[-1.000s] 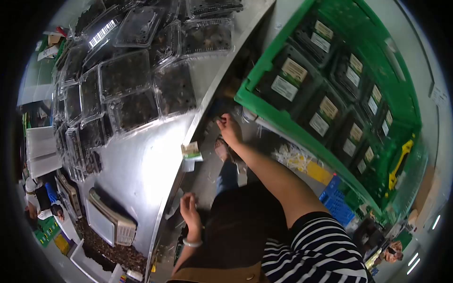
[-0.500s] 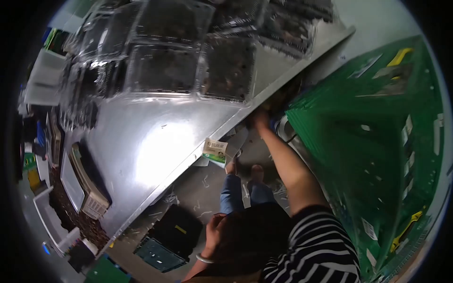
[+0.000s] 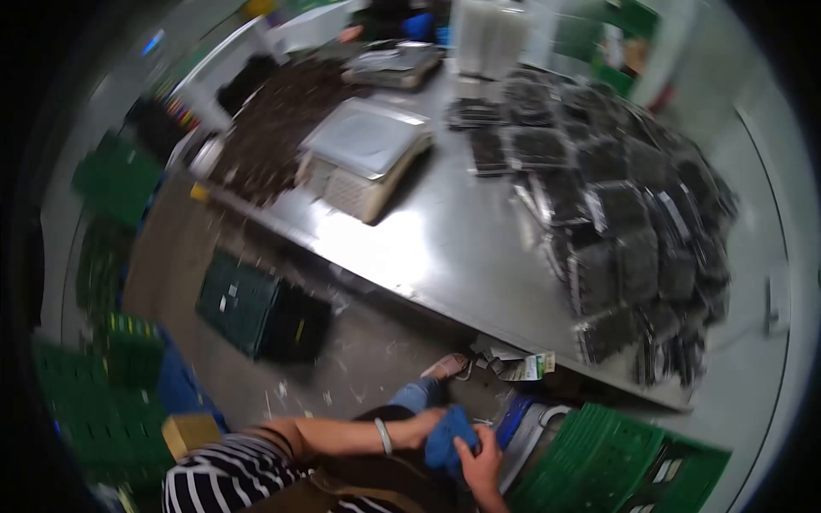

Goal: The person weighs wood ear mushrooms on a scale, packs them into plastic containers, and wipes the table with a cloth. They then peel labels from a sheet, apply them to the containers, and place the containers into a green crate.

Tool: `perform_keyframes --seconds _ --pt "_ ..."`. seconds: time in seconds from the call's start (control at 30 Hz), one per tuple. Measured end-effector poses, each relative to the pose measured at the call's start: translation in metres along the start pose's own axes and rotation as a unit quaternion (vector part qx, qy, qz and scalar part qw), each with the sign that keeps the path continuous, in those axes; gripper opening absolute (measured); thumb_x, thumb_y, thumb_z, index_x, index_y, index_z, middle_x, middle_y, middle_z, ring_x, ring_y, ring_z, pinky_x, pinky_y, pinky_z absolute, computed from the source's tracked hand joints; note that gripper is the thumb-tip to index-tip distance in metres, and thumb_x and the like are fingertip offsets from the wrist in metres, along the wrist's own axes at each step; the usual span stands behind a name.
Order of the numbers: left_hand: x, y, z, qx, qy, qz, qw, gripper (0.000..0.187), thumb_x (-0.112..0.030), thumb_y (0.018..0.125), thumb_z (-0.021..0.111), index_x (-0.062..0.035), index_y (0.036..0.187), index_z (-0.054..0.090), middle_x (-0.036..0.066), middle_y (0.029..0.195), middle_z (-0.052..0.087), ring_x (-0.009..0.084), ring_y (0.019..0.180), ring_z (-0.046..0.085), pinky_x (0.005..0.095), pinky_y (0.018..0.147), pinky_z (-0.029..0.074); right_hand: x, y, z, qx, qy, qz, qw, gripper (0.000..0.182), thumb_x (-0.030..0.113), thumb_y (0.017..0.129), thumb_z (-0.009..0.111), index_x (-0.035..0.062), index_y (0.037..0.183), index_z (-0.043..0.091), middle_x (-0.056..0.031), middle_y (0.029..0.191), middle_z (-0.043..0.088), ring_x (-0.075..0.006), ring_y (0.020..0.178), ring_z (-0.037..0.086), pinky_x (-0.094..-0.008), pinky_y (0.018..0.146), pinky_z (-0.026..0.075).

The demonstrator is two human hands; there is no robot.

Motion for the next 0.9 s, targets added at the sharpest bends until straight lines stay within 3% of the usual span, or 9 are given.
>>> perform_keyframes --seconds 0.03,0.1,0.2,0.3,0.43,0.5,0.67,0.77,0.9 --pt "-0.014 -0.013 -0.006 -0.062 -0.046 -0.023 0.997 0.024 -0.021 0.095 0.05 -0.0061 0.107 0.064 0.008 0.1 0.068 0.0211 0.086 0.067 0.037 0.079 0.055 0.001 0.008 0.008 0.012 0.17 0.025 0.985 0.055 0.016 0.077 0.076 0.0014 0.122 0.05 -0.0146 0.112 0.059 -0.0206 0.103 0.058 -0.0346 0.089 0.046" --pt "-0.037 -0.055 -0.005 -0.083 -0.078 -0.001 0.994 0.027 -0.022 0.097 0.046 -0.0061 0.108 0.064 0.01 0.103 0.068 0.0215 0.091 0.067 0.0357 0.083 0.054 0.01 0.021 0.031 0.116 0.165 -0.062 0.978 0.071 0.014 0.076 0.074 0.0011 0.136 0.037 -0.0132 0.128 0.05 -0.0226 0.119 0.049 -0.0372 0.101 0.039" --pt "-0.056 -0.099 -0.001 0.035 -0.136 0.098 0.985 0.03 -0.022 0.099 0.042 -0.0031 0.114 0.06 0.012 0.111 0.066 0.0231 0.097 0.066 0.0364 0.089 0.053 -0.017 0.01 0.089 0.256 0.346 0.122 0.894 0.076 0.008 0.077 0.07 0.0022 0.142 0.031 -0.0111 0.13 0.048 -0.0241 0.121 0.048 -0.039 0.103 0.038" --pt "-0.072 -0.134 -0.023 0.007 -0.075 0.239 0.968 0.033 -0.024 0.099 0.043 -0.0017 0.119 0.058 0.013 0.116 0.064 0.0245 0.102 0.065 0.0365 0.093 0.051 0.008 0.006 0.126 0.254 0.402 0.239 0.847 0.065 0.007 0.079 0.064 0.0054 0.138 0.037 -0.0088 0.125 0.053 -0.0225 0.114 0.054 -0.0381 0.101 0.042" --pt "-0.092 -0.153 -0.07 -0.058 0.107 0.445 0.887 0.018 -0.013 0.097 0.047 -0.0053 0.112 0.055 0.006 0.109 0.063 0.0134 0.1 0.059 0.0297 0.091 0.047 0.031 0.01 0.158 0.222 0.45 0.238 0.832 0.051 0.003 0.078 0.063 0.0016 0.127 0.048 -0.0068 0.115 0.059 -0.0216 0.108 0.057 -0.036 0.097 0.045" --pt "-0.109 -0.161 -0.093 -0.074 0.176 0.409 0.892 0.017 -0.014 0.095 0.052 -0.0072 0.111 0.055 0.006 0.113 0.06 0.0132 0.103 0.056 0.0301 0.093 0.045 0.047 0.012 0.176 0.207 0.41 0.187 0.869 0.035 0.005 0.082 0.062 0.0003 0.116 0.056 -0.0073 0.11 0.062 -0.0201 0.104 0.06 -0.034 0.092 0.047" --pt "-0.131 -0.182 -0.191 -0.154 0.374 0.365 0.839 0.022 -0.024 0.097 0.052 -0.0045 0.107 0.058 0.006 0.101 0.065 0.0191 0.095 0.063 0.0307 0.084 0.05 0.044 0.029 0.24 0.138 0.369 0.266 0.88 0.02 0.007 0.082 0.061 0.0002 0.101 0.064 -0.0062 0.094 0.067 -0.018 0.083 0.065 -0.0322 0.077 0.053" --pt "-0.16 -0.215 -0.268 -0.094 0.216 0.189 0.953 0.026 -0.028 0.098 0.051 -0.0041 0.107 0.058 0.006 0.094 0.065 0.0167 0.084 0.064 0.0293 0.072 0.052 0.086 0.045 0.286 0.134 0.339 0.229 0.903 0.021 0.009 0.081 0.063 -0.0001 0.099 0.065 -0.0074 0.094 0.067 -0.0182 0.082 0.065 -0.0337 0.077 0.053" --pt "-0.232 -0.27 -0.373 -0.177 0.312 0.256 0.898 0.029 -0.03 0.095 0.056 -0.0025 0.1 0.061 0.005 0.084 0.064 0.0124 0.068 0.061 0.0282 0.063 0.051 0.125 0.049 0.349 0.189 0.224 0.26 0.92 0.027 0.017 0.082 0.067 -0.0017 0.103 0.065 -0.008 0.095 0.067 -0.0179 0.083 0.065 -0.0324 0.077 0.053"
Point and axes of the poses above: each hand's wrist, its own y-axis towards the middle knuckle, its own z-axis out of the palm, x = y × z, the point moved 5 cm from there along y, towards the middle knuckle
